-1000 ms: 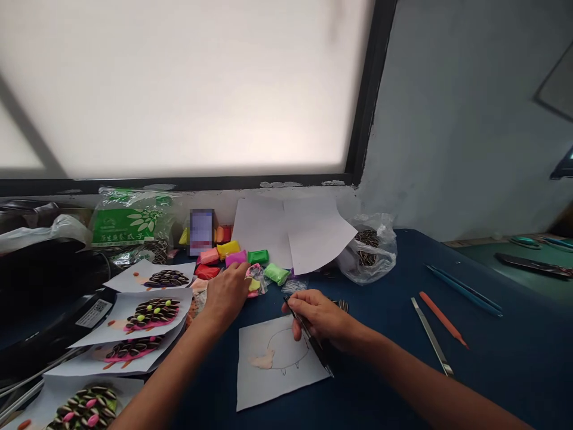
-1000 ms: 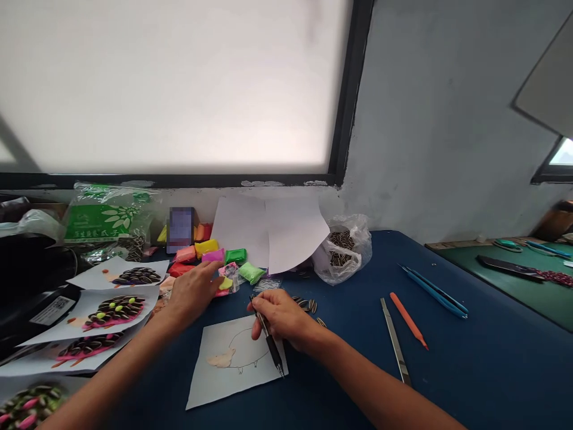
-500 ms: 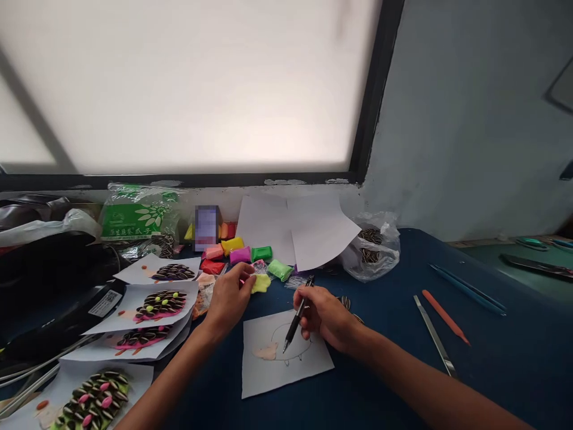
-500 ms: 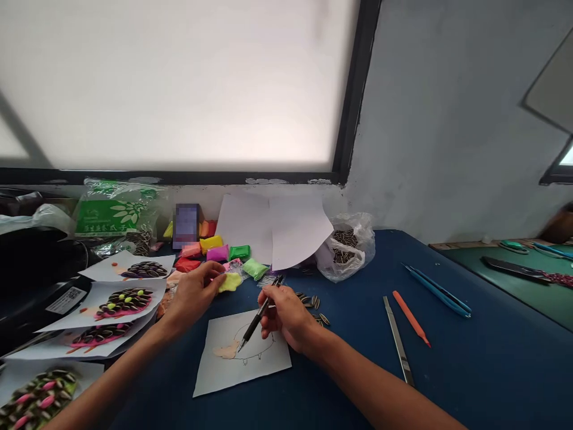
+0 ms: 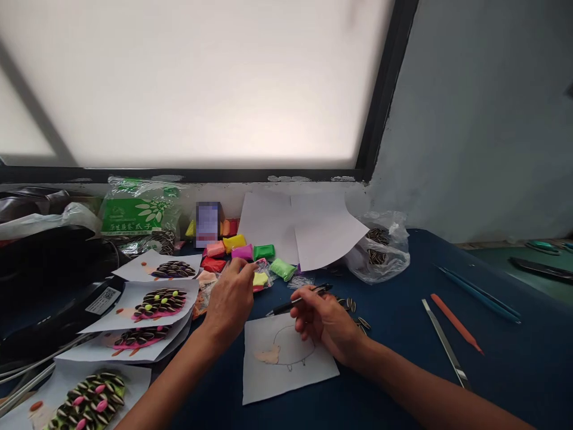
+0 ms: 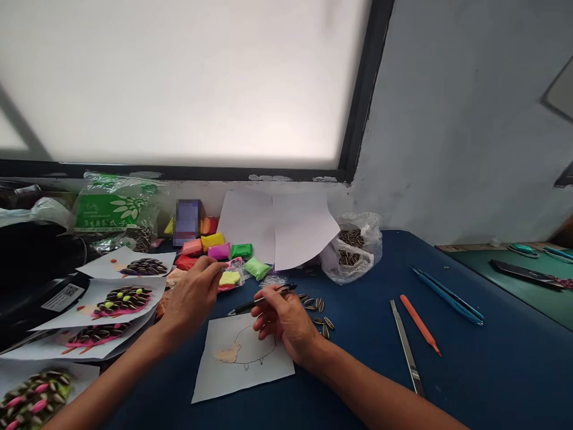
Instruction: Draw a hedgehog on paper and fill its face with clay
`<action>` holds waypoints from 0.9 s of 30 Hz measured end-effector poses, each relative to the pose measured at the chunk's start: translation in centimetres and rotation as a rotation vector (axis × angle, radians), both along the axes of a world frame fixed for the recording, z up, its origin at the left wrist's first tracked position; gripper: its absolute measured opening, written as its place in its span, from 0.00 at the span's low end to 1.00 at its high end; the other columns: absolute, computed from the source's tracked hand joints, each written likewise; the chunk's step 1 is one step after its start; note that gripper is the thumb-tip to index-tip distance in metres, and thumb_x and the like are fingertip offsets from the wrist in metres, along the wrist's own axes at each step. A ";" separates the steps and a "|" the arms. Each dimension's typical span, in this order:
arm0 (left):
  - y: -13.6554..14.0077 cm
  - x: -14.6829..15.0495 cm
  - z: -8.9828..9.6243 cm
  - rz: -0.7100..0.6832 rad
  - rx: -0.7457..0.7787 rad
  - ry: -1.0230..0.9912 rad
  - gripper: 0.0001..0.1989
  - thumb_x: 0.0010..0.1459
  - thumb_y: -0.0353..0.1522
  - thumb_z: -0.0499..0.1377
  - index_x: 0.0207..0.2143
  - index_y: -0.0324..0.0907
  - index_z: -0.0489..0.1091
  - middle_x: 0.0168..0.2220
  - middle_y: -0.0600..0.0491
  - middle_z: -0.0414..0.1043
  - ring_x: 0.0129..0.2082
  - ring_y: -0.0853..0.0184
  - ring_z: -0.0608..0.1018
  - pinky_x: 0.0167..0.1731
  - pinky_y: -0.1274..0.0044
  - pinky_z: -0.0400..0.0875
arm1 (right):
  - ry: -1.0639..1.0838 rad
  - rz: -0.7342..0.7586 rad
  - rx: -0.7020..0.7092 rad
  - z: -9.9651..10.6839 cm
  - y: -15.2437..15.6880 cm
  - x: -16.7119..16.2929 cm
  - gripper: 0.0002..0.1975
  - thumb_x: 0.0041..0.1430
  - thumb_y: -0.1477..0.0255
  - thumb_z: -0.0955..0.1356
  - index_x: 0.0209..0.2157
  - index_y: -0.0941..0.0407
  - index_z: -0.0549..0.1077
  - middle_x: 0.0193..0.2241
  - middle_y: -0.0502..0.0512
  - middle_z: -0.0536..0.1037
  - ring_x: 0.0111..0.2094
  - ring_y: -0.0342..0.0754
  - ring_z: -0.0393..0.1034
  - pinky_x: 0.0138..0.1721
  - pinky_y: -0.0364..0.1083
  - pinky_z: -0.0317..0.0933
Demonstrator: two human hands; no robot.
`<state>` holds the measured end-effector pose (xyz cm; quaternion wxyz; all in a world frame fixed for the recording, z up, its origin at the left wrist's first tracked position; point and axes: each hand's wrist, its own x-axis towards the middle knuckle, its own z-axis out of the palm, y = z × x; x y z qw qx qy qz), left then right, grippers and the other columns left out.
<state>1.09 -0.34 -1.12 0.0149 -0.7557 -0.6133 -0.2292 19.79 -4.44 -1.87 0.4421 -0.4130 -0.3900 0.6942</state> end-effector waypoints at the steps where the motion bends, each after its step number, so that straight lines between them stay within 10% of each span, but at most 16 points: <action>1: -0.5 0.0 -0.1 -0.028 -0.051 -0.040 0.16 0.65 0.30 0.44 0.44 0.42 0.71 0.44 0.48 0.70 0.40 0.64 0.74 0.36 0.75 0.65 | 0.009 -0.021 0.023 -0.3 0.0 0.0 0.16 0.52 0.61 0.72 0.32 0.56 0.65 0.19 0.44 0.70 0.18 0.38 0.64 0.20 0.37 0.60; 5: -2.4 0.1 -1.3 -0.163 -0.271 -0.040 0.09 0.59 0.30 0.52 0.38 0.43 0.71 0.40 0.49 0.71 0.43 0.61 0.74 0.40 0.72 0.67 | -0.088 -0.045 0.105 -0.8 -0.4 0.0 0.15 0.52 0.61 0.70 0.30 0.54 0.61 0.13 0.38 0.61 0.11 0.36 0.53 0.14 0.37 0.54; 10: -3.1 -0.2 -3.0 -0.242 -0.207 -0.140 0.09 0.59 0.33 0.52 0.39 0.43 0.70 0.41 0.48 0.69 0.45 0.60 0.72 0.42 0.70 0.68 | -0.345 0.041 0.242 -0.2 -1.3 0.3 0.18 0.60 0.58 0.61 0.38 0.58 0.69 0.27 0.54 0.75 0.23 0.45 0.70 0.17 0.40 0.60; 18: -3.3 0.3 -3.1 -0.250 -0.203 -0.152 0.06 0.59 0.31 0.50 0.32 0.43 0.64 0.35 0.51 0.67 0.37 0.62 0.71 0.36 0.71 0.65 | -0.661 0.029 0.585 -0.2 -2.6 -0.8 0.07 0.58 0.73 0.63 0.26 0.55 0.62 0.20 0.44 0.61 0.21 0.40 0.57 0.23 0.41 0.53; 27: -3.0 0.4 -3.5 -0.261 -0.200 -0.163 0.06 0.60 0.31 0.51 0.30 0.44 0.65 0.32 0.53 0.68 0.34 0.63 0.71 0.33 0.73 0.62 | -0.707 0.069 0.588 -1.0 -2.1 -0.5 0.09 0.61 0.70 0.62 0.26 0.55 0.62 0.20 0.45 0.61 0.21 0.41 0.55 0.23 0.42 0.52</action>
